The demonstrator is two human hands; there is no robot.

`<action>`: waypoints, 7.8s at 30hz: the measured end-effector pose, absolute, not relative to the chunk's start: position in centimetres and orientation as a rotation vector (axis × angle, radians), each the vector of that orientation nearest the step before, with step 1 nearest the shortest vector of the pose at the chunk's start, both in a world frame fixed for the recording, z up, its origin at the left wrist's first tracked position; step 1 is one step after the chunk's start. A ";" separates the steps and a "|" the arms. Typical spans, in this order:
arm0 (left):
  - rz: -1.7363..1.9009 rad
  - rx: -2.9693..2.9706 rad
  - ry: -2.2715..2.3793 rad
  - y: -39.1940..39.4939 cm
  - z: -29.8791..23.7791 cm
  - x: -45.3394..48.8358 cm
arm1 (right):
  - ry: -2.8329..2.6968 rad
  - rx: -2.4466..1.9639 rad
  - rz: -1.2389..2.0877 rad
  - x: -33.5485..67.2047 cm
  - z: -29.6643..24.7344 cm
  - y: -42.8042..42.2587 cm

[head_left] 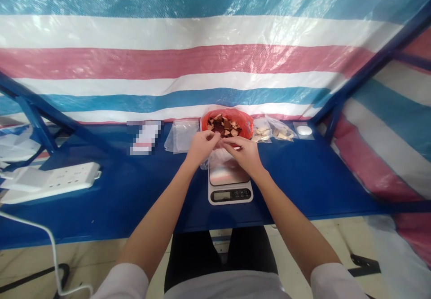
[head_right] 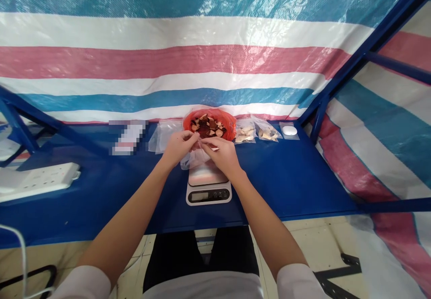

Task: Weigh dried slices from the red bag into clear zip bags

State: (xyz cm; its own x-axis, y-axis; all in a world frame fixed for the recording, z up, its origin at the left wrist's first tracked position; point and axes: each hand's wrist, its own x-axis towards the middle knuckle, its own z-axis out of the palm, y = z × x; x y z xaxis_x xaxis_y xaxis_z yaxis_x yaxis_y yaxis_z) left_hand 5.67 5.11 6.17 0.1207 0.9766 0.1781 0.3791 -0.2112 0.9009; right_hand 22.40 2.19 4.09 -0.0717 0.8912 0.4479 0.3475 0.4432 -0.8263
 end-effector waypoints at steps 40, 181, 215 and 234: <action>0.956 2.521 1.172 4.8 2.7 5.7 | -1.489 -1.286 0.877 23.3 3.5 5.0; 1.399 1.999 1.300 7.0 1.1 4.8 | -2.544 -1.729 0.145 24.1 5.7 12.0; 1.438 1.905 1.111 5.6 2.2 5.0 | -2.499 -1.002 0.274 22.1 11.5 7.3; 1.390 2.009 1.180 5.9 2.6 4.1 | -2.293 -1.139 0.411 24.9 12.8 7.7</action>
State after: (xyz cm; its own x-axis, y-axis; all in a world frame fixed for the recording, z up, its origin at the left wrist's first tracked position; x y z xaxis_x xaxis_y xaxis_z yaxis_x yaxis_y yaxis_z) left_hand 4.11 5.92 2.58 0.1376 0.8278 0.5439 0.4023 -0.5485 0.7330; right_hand 24.91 7.65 12.77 -0.4957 0.8024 0.3323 0.6368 0.5960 -0.4892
